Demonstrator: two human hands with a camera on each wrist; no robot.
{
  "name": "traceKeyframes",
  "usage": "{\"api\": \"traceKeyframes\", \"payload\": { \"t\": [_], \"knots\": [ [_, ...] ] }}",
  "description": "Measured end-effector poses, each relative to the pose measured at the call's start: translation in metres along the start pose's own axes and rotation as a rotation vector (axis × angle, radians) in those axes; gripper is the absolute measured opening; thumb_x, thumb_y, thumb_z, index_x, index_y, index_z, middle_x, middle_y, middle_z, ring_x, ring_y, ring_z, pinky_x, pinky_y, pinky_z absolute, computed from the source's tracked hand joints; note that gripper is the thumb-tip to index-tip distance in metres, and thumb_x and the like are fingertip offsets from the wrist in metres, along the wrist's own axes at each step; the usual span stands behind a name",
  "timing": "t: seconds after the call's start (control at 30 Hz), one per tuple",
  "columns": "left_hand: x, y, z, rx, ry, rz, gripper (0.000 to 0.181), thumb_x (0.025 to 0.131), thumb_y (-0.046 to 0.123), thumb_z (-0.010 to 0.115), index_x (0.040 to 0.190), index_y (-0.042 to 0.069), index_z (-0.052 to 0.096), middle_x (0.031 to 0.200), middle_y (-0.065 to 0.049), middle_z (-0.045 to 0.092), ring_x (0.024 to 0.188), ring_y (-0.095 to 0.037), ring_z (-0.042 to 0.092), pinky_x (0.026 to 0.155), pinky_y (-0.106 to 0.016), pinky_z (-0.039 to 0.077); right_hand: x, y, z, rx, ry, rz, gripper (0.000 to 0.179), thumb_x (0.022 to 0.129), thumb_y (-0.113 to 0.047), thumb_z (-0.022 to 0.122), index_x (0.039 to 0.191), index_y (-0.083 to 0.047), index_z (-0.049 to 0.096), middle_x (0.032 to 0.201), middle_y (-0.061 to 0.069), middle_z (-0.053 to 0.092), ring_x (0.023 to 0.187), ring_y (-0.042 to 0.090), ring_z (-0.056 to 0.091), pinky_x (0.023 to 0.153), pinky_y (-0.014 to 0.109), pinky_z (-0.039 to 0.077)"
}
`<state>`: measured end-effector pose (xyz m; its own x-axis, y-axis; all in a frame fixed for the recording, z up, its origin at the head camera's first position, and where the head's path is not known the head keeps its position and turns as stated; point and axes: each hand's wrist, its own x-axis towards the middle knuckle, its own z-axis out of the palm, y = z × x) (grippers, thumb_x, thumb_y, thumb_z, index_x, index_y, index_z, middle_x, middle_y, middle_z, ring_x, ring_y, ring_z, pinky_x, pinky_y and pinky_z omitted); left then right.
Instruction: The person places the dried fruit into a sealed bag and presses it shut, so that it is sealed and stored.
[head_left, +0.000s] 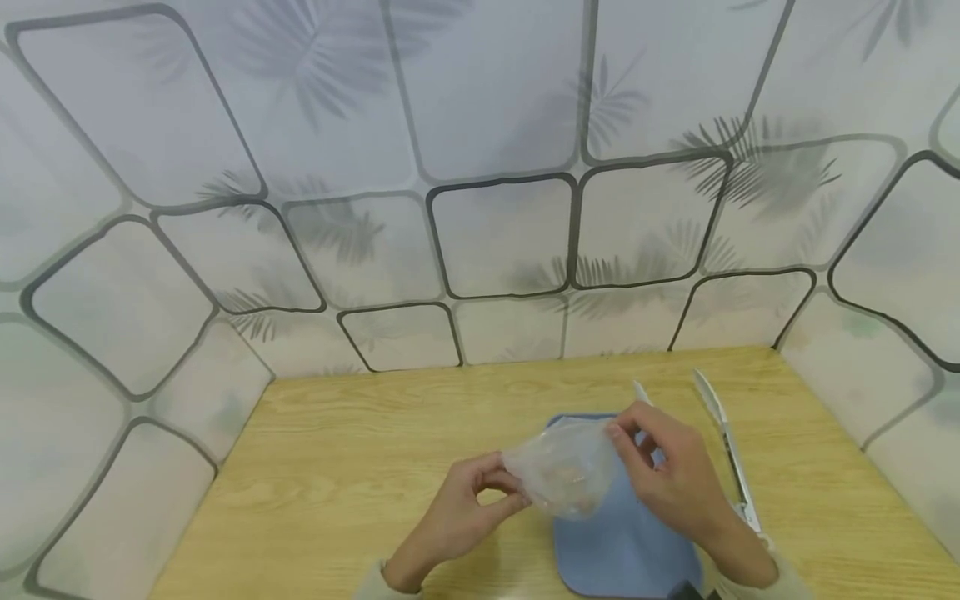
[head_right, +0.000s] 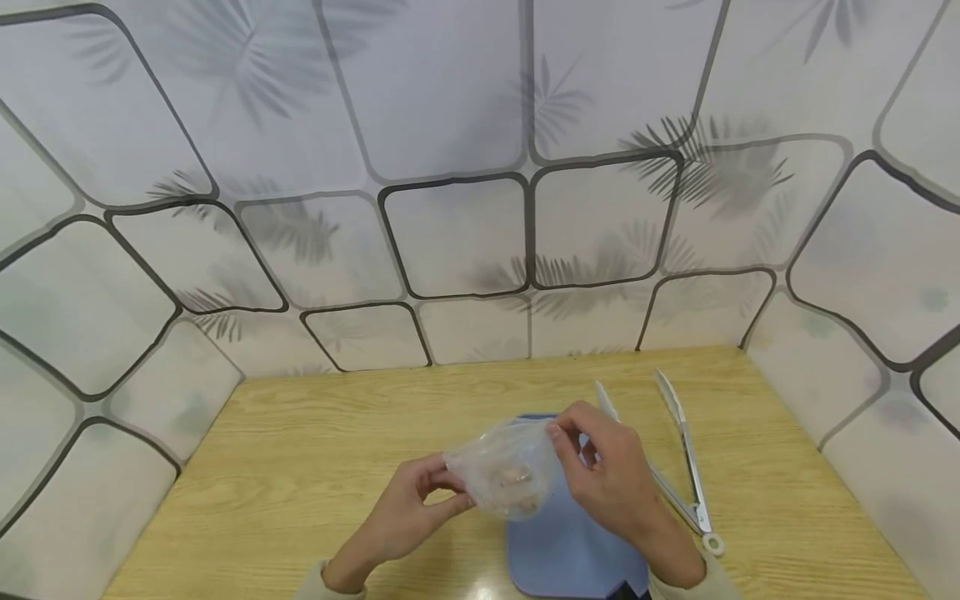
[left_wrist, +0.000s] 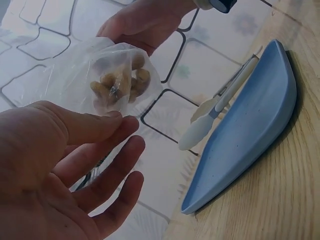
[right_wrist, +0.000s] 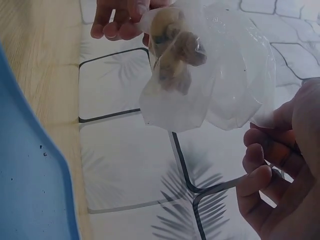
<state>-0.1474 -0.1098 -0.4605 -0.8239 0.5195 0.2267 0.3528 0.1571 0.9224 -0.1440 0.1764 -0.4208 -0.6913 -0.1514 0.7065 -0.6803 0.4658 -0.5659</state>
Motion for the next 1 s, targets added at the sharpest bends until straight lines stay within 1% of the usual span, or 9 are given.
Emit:
{"api": "traceKeyframes", "payload": {
  "t": [0.1, 0.23, 0.37, 0.43, 0.53, 0.6, 0.77, 0.87, 1.0],
  "knots": [
    [0.0, -0.001, 0.001, 0.04, -0.007, -0.02, 0.022, 0.1, 0.012, 0.079, 0.121, 0.006, 0.074, 0.101, -0.013, 0.085, 0.1, -0.007, 0.078, 0.106, -0.032, 0.057, 0.001, 0.0, -0.001, -0.01, 0.028, -0.001, 0.033, 0.091, 0.015, 0.073, 0.096, -0.017, 0.072, 0.084, -0.008, 0.071, 0.071, -0.001, 0.061, 0.061, 0.015, 0.051],
    [0.0, -0.007, -0.001, 0.081, -0.051, -0.046, 0.036, 0.1, 0.017, 0.08, 0.132, 0.006, 0.07, 0.1, -0.01, 0.086, 0.099, -0.011, 0.08, 0.11, -0.04, 0.056, 0.002, 0.002, -0.006, -0.013, 0.079, 0.02, 0.029, 0.093, 0.016, 0.07, 0.096, -0.013, 0.074, 0.087, -0.003, 0.073, 0.079, -0.001, 0.063, 0.061, 0.015, 0.05],
    [-0.002, -0.015, -0.003, 0.103, -0.141, -0.082, 0.054, 0.101, 0.017, 0.079, 0.147, -0.004, 0.06, 0.101, -0.01, 0.085, 0.097, -0.01, 0.08, 0.112, -0.04, 0.056, 0.002, 0.003, -0.012, 0.0, 0.086, 0.049, 0.028, 0.094, 0.015, 0.07, 0.098, -0.012, 0.075, 0.089, -0.004, 0.074, 0.083, -0.002, 0.062, 0.061, 0.015, 0.049],
    [-0.002, -0.018, -0.002, 0.094, -0.203, -0.106, 0.055, 0.101, 0.013, 0.078, 0.15, -0.003, 0.058, 0.1, -0.011, 0.085, 0.094, -0.007, 0.079, 0.105, -0.034, 0.059, 0.002, 0.003, -0.012, -0.001, 0.087, 0.038, 0.029, 0.093, 0.015, 0.071, 0.098, -0.013, 0.076, 0.088, -0.004, 0.073, 0.082, -0.002, 0.062, 0.061, 0.015, 0.049],
    [-0.004, -0.022, 0.0, 0.046, -0.289, -0.144, 0.046, 0.099, 0.005, 0.078, 0.143, 0.002, 0.065, 0.099, -0.015, 0.084, 0.089, -0.003, 0.077, 0.091, -0.026, 0.062, 0.002, 0.002, -0.01, 0.009, 0.085, 0.003, 0.031, 0.091, 0.017, 0.073, 0.098, -0.013, 0.076, 0.087, -0.005, 0.073, 0.08, -0.002, 0.062, 0.06, 0.015, 0.05],
    [-0.004, -0.023, 0.002, 0.007, -0.334, -0.167, 0.037, 0.098, 0.001, 0.078, 0.133, 0.007, 0.07, 0.098, -0.018, 0.084, 0.085, 0.0, 0.075, 0.081, -0.021, 0.061, 0.002, 0.002, -0.007, 0.014, 0.084, -0.026, 0.032, 0.089, 0.018, 0.073, 0.098, -0.013, 0.076, 0.087, -0.004, 0.072, 0.08, -0.002, 0.063, 0.061, 0.015, 0.051],
    [-0.004, -0.021, 0.005, -0.002, -0.377, -0.16, 0.025, 0.095, -0.001, 0.08, 0.118, 0.004, 0.074, 0.096, -0.018, 0.083, 0.083, 0.005, 0.072, 0.084, -0.02, 0.06, 0.003, 0.001, 0.001, 0.03, 0.104, -0.105, 0.033, 0.086, 0.021, 0.072, 0.097, -0.01, 0.074, 0.088, -0.003, 0.071, 0.08, -0.001, 0.062, 0.062, 0.014, 0.05],
    [-0.004, -0.019, 0.005, 0.005, -0.394, -0.142, 0.024, 0.094, -0.001, 0.081, 0.117, 0.003, 0.074, 0.096, -0.018, 0.084, 0.084, 0.006, 0.072, 0.085, -0.02, 0.06, 0.003, 0.002, 0.005, 0.045, 0.126, -0.138, 0.033, 0.084, 0.022, 0.07, 0.097, -0.009, 0.072, 0.087, -0.002, 0.069, 0.08, 0.0, 0.061, 0.061, 0.013, 0.05],
    [-0.004, -0.016, 0.005, 0.026, -0.423, -0.107, 0.024, 0.095, 0.004, 0.082, 0.118, 0.006, 0.074, 0.101, -0.016, 0.084, 0.09, 0.006, 0.072, 0.088, -0.02, 0.06, 0.001, 0.001, 0.008, 0.098, 0.109, -0.136, 0.032, 0.087, 0.024, 0.066, 0.098, -0.006, 0.07, 0.09, 0.0, 0.068, 0.082, 0.002, 0.062, 0.06, 0.014, 0.051]
  ]
}}
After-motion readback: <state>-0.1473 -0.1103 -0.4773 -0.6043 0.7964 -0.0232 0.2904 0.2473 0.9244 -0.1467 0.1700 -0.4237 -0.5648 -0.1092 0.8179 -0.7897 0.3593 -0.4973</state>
